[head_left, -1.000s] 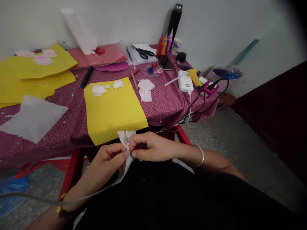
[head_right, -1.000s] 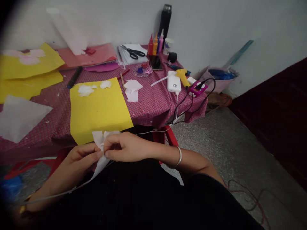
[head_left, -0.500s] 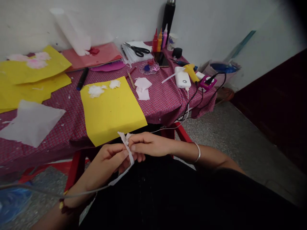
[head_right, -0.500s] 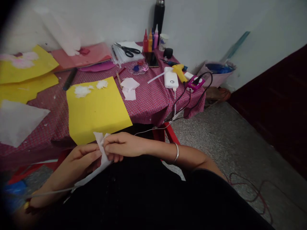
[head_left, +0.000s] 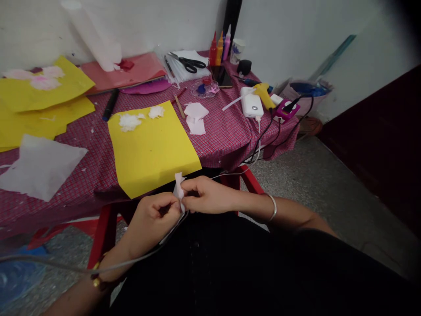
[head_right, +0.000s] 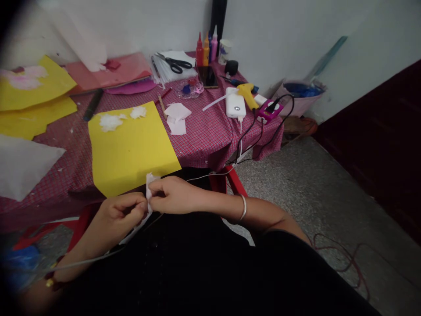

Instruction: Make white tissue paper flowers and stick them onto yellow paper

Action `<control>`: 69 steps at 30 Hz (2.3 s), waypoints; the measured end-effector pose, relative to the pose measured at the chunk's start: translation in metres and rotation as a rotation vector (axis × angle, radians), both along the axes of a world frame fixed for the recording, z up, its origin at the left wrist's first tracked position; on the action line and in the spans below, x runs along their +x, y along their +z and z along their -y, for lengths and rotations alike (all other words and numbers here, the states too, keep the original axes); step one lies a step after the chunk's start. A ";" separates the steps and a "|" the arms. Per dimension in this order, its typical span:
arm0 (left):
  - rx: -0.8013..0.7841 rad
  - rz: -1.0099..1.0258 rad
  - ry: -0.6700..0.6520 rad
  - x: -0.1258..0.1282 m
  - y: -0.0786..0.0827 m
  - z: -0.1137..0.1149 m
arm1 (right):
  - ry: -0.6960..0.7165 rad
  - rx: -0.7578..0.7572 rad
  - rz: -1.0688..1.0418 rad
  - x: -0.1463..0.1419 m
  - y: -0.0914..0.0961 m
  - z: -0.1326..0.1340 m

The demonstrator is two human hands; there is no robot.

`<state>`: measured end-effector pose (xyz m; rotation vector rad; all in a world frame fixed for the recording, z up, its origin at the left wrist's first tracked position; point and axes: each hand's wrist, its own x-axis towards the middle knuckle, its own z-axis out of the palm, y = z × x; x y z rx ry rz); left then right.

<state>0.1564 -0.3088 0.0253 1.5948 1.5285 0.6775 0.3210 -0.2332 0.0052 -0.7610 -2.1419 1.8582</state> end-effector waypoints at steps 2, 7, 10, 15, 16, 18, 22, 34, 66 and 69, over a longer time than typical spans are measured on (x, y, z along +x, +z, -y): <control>-0.044 0.028 0.017 -0.001 -0.002 -0.001 | 0.024 -0.155 -0.012 -0.001 0.000 -0.002; -0.236 0.192 0.072 -0.008 -0.013 0.000 | 0.033 -0.349 0.005 -0.001 0.004 -0.005; -0.303 0.303 0.071 -0.014 -0.021 0.001 | 0.040 -0.353 -0.012 -0.001 0.004 -0.006; -0.270 0.203 -0.072 -0.016 -0.012 -0.002 | 0.098 -0.308 -0.027 0.001 -0.001 -0.005; -0.239 0.140 -0.102 -0.014 -0.007 -0.003 | 0.108 -0.285 -0.036 0.001 -0.002 -0.005; -0.182 0.037 -0.134 -0.010 0.002 -0.005 | 0.124 -0.244 -0.053 0.002 -0.003 -0.005; -0.163 -0.037 -0.135 -0.006 0.006 -0.006 | 0.132 -0.213 -0.058 0.002 -0.005 -0.005; -0.218 -0.012 -0.082 -0.008 -0.002 -0.005 | 0.096 -0.002 -0.092 0.005 -0.004 -0.006; -0.278 0.099 -0.010 -0.007 -0.008 -0.001 | 0.083 -0.446 -0.129 0.001 -0.008 -0.012; -0.270 0.088 -0.011 -0.005 -0.007 -0.001 | 0.070 -0.425 -0.103 0.001 -0.008 -0.011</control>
